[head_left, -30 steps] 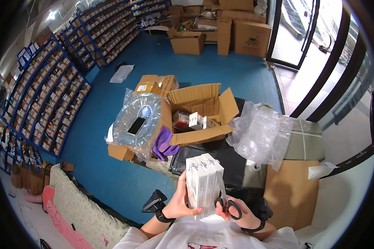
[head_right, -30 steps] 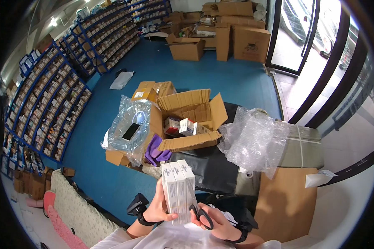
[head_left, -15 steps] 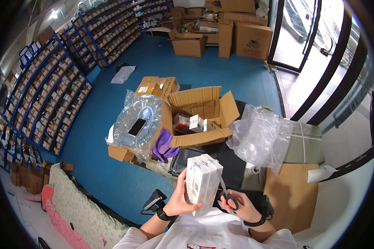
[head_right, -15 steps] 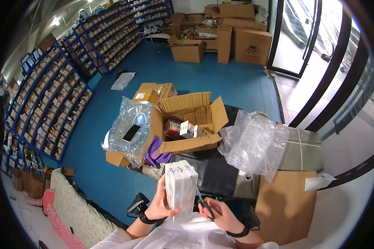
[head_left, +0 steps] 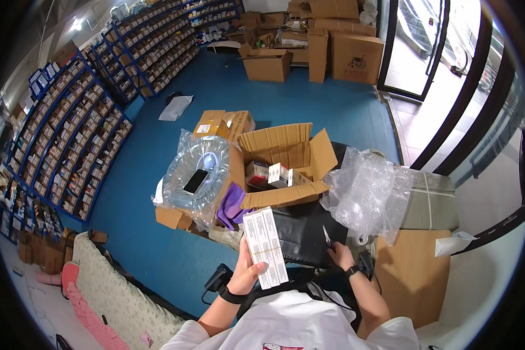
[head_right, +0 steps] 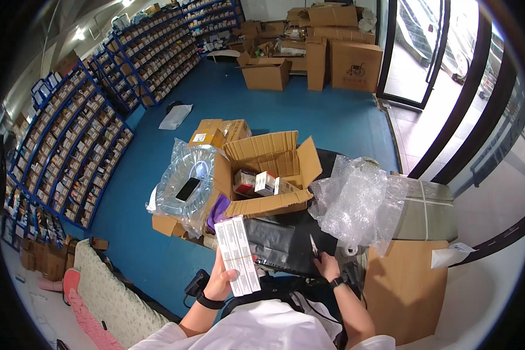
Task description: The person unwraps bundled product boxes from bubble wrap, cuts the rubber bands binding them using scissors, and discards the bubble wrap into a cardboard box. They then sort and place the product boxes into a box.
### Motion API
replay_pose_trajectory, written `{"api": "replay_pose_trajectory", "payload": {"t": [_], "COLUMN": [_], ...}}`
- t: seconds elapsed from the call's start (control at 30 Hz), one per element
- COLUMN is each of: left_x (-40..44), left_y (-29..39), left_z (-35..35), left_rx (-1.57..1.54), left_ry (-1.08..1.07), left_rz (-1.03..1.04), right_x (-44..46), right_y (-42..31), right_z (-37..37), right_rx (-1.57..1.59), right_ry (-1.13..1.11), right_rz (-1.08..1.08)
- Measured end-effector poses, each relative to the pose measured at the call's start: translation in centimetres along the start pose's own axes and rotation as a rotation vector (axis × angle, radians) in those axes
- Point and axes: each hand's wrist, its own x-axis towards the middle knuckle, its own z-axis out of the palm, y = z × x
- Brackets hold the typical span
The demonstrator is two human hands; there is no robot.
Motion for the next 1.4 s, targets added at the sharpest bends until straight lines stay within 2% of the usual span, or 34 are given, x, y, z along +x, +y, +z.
{"api": "replay_pose_trajectory", "payload": {"t": [0.03,0.1,0.2,0.27,0.33,0.4,0.47,0.5,0.63,0.7,1.13,1.4], "left_x": [0.0,-0.1,-0.4,-0.5,-0.8,-1.0,-1.1,-1.1,-0.9,-0.9,-1.1,-1.0], "left_y": [0.3,0.0,0.3,0.4,0.1,0.8,1.2,1.3,1.8,2.1,3.0,3.9], "left_z": [0.5,0.8,1.2,1.2,0.7,1.6,2.2,2.3,2.3,2.3,2.0,2.2], "left_rx": [-0.025,-0.038,-0.004,0.008,0.026,0.03,0.035,0.068,0.186,0.208,0.288,0.338], "left_ry": [-0.014,-0.022,-0.016,-0.013,-0.065,-0.075,-0.091,-0.104,-0.126,-0.125,-0.191,-0.223], "left_rz": [-0.011,-0.014,0.015,0.023,0.008,-0.009,-0.025,-0.007,0.046,0.051,0.081,0.04], "right_x": [0.8,2.0,2.3,0.4,-0.9,-3.1,-5.7,-6.3,-6.1,-6.5,-6.8,-6.7], "right_y": [1.0,2.4,0.4,-5.8,-13.1,-17.3,-22.3,-23.4,-24.2,-24.7,-24.3,-24.2], "right_z": [1.3,3.1,2.0,-2.5,-7.1,-10.0,-13.2,-13.8,-14.3,-14.6,-13.1,-13.6], "right_rx": [0.001,-0.185,-0.242,-0.069,0.467,0.879,0.969,0.919,0.909,0.894,1.037,1.026], "right_ry": [0.002,0.05,0.089,0.196,0.042,-0.113,-0.088,-0.077,-0.116,-0.133,-0.109,-0.174], "right_rz": [0.0,0.142,0.137,-0.088,-0.135,-0.272,-0.404,-0.437,-0.505,-0.44,-0.429,-0.358]}}
